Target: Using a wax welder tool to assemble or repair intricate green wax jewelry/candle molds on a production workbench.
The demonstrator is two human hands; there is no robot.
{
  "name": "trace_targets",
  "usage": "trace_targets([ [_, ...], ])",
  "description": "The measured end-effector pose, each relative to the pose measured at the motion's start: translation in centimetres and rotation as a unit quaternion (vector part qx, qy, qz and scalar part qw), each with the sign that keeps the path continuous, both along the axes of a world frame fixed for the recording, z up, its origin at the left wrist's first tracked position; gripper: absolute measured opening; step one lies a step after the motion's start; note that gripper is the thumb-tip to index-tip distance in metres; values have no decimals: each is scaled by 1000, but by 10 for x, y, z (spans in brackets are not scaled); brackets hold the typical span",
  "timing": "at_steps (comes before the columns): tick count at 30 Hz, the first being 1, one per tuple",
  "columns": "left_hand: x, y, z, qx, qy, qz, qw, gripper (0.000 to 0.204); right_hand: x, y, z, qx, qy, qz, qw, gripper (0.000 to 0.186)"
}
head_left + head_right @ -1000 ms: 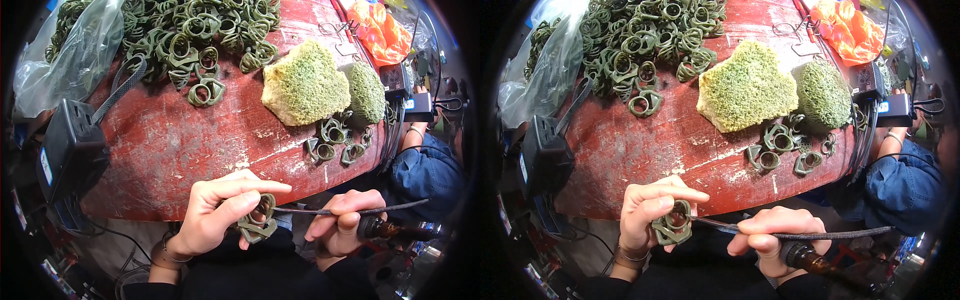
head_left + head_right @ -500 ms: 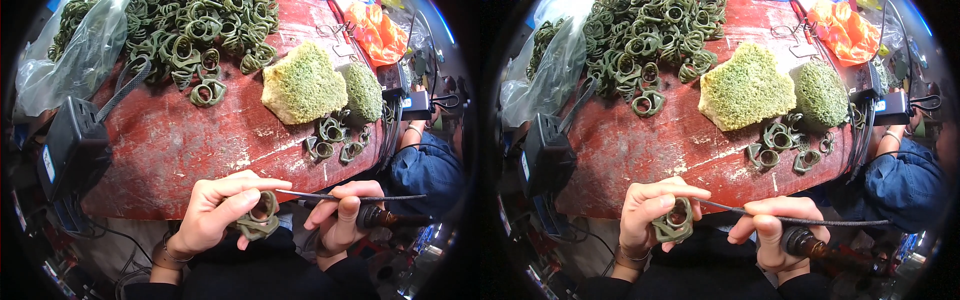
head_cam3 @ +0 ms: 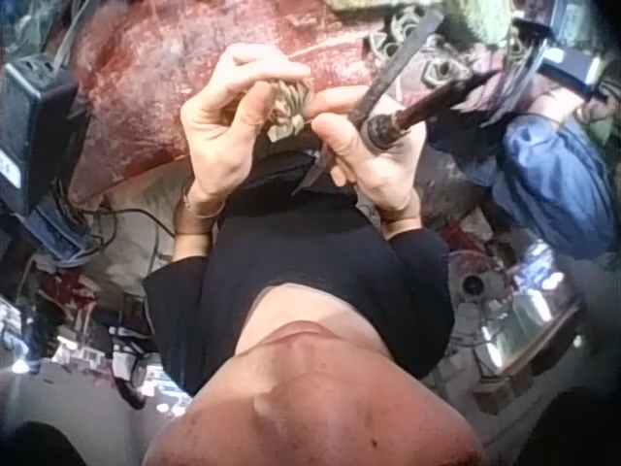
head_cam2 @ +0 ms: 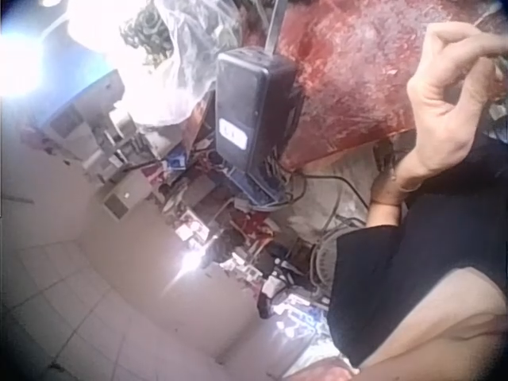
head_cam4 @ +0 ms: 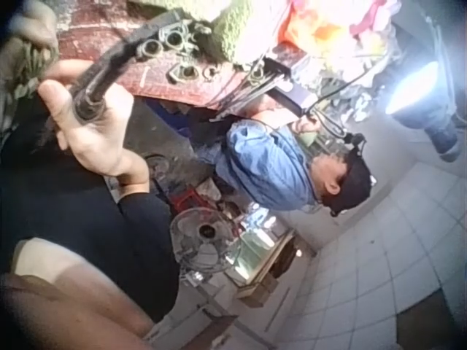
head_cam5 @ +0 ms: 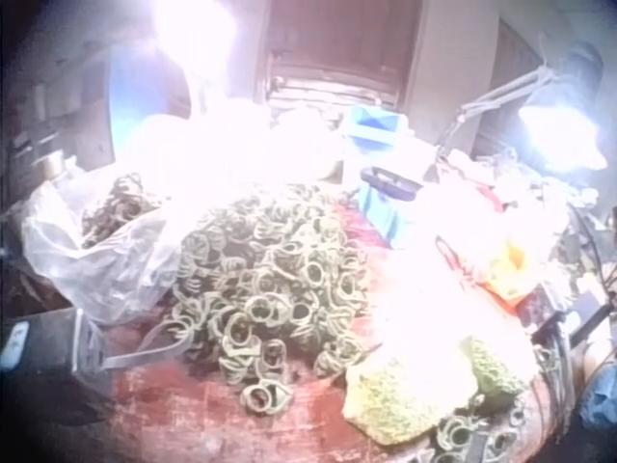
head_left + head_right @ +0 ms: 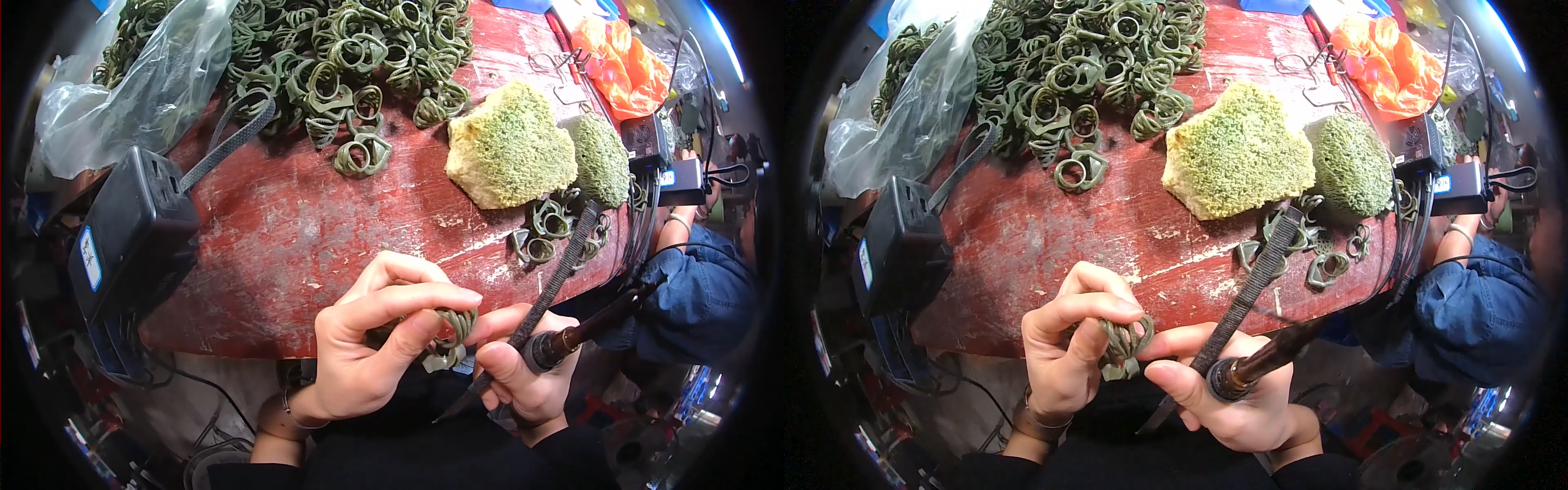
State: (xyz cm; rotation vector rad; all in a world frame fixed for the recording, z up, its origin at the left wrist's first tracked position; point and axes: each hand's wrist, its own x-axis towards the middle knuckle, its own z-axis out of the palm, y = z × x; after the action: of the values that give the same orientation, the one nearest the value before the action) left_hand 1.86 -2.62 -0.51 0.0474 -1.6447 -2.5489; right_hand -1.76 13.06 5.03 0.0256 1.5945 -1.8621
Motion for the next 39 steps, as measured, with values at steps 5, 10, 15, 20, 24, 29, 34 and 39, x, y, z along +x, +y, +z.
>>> trace_targets([
  [5, -1, -3, 3, -135, 43, 67, 988, 21, 4, -5, -4, -8, -2, -20, 1000, 16],
  [10, 2, -7, 8, -198, 17, 60, 978, 25, 4, -7, -3, 38, 29, -22, 999, 15],
  [15, 1, -5, 6, -239, 3, 61, 969, 25, 2, -10, -5, 86, 75, 16, 993, 17],
  [20, 0, -3, 1, -135, -13, -6, 991, 33, 3, -10, -10, 74, 83, -14, 994, 18],
  [24, 2, -5, 2, -101, -23, -14, 995, 36, 3, -12, -9, 78, 80, -16, 994, 17],
  [29, -2, -4, 2, -163, 24, -24, 986, 51, 3, -11, -9, 85, 78, -23, 993, 18],
  [34, -1, -5, 5, -163, -19, -29, 986, 56, 2, -9, -11, 79, 69, -21, 994, 19],
  [39, -3, -6, 4, -195, -8, -16, 981, 55, 1, -9, -10, 104, 57, -21, 993, 20],
])
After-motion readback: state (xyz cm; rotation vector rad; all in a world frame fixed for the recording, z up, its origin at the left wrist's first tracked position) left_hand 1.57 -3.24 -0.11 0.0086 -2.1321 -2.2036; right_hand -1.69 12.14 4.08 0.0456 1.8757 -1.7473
